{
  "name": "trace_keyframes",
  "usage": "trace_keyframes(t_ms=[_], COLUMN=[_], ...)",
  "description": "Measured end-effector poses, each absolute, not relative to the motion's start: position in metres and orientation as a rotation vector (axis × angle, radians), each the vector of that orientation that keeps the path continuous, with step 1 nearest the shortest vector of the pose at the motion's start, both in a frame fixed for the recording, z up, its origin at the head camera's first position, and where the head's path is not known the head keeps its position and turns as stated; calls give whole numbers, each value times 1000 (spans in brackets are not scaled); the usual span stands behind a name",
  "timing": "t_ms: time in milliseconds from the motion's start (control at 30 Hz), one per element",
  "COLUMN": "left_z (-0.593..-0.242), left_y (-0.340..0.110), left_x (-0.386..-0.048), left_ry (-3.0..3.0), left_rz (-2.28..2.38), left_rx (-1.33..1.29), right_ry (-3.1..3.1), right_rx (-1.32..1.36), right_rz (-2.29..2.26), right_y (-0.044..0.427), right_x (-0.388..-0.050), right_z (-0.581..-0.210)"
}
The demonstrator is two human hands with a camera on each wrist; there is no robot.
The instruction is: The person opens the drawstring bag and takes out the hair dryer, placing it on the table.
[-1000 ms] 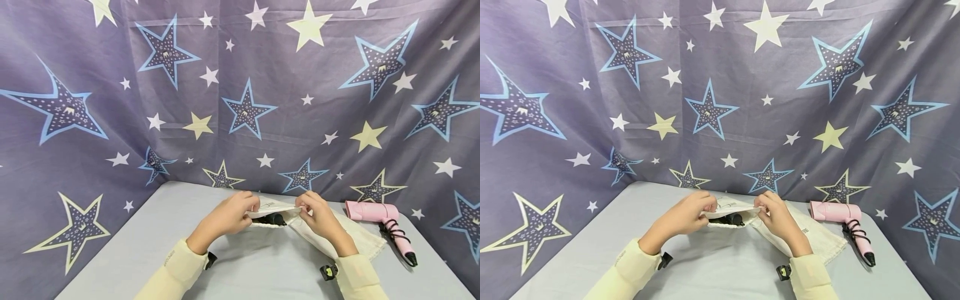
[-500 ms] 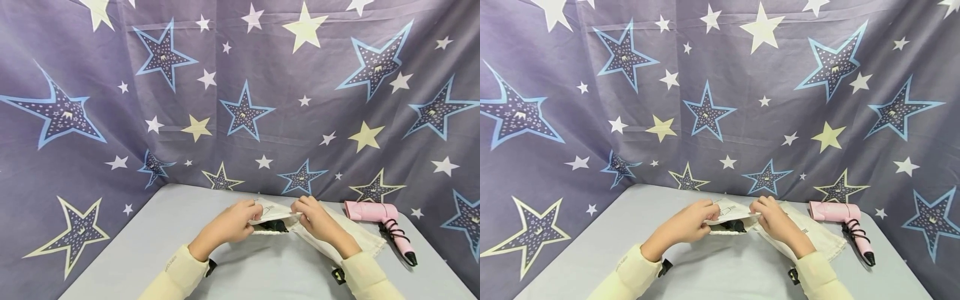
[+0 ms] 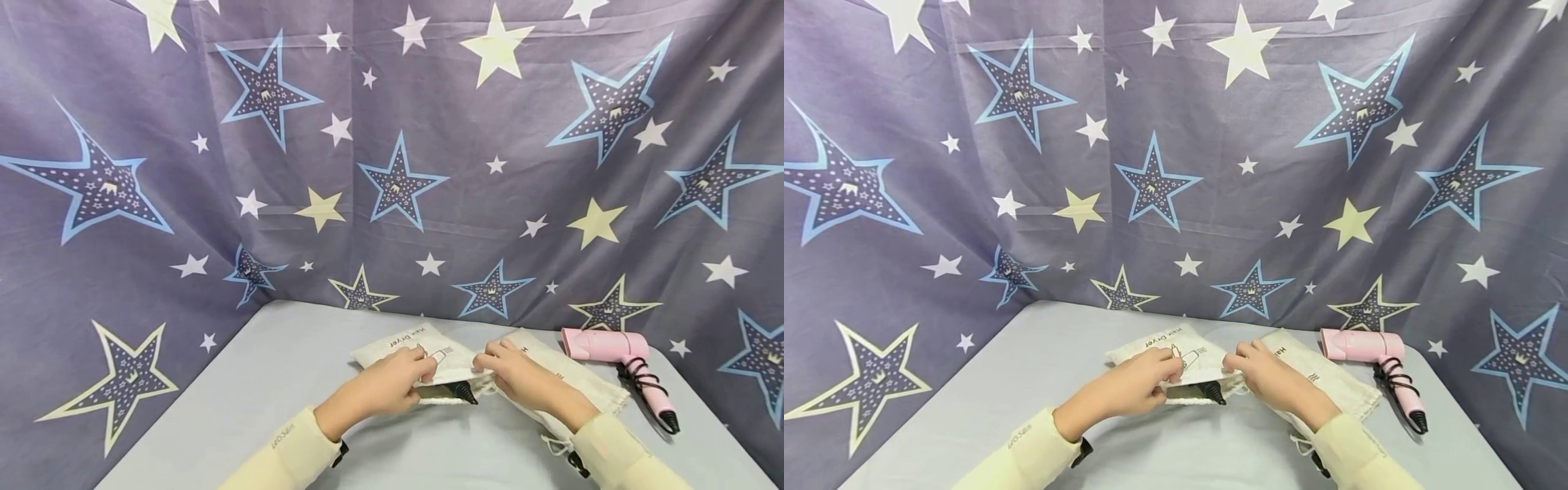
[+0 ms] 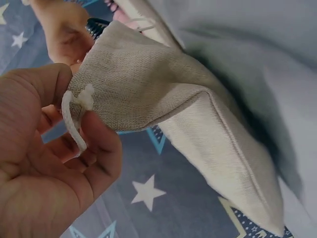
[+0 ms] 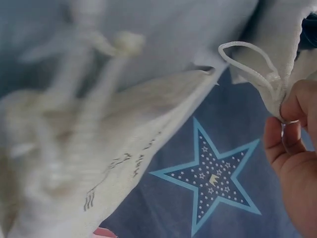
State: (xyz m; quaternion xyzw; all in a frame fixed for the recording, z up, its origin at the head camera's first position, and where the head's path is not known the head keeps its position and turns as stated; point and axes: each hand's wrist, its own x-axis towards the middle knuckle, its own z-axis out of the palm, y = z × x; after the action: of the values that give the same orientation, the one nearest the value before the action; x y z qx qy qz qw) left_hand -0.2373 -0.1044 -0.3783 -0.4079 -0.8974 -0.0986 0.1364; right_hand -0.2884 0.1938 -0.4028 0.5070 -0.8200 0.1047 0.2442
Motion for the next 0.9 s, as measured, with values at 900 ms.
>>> trace_keyframes(t_ms=[900], left_z=[-411], left_y=[-98], left_x=[-248], left_ry=[-2621], left_rz=[-322], left_rx=[-1360], right_ry=[-2403], right_rx=[1372], right_rz=[220], right_y=[192], right_x=[-259], right_z=[-414])
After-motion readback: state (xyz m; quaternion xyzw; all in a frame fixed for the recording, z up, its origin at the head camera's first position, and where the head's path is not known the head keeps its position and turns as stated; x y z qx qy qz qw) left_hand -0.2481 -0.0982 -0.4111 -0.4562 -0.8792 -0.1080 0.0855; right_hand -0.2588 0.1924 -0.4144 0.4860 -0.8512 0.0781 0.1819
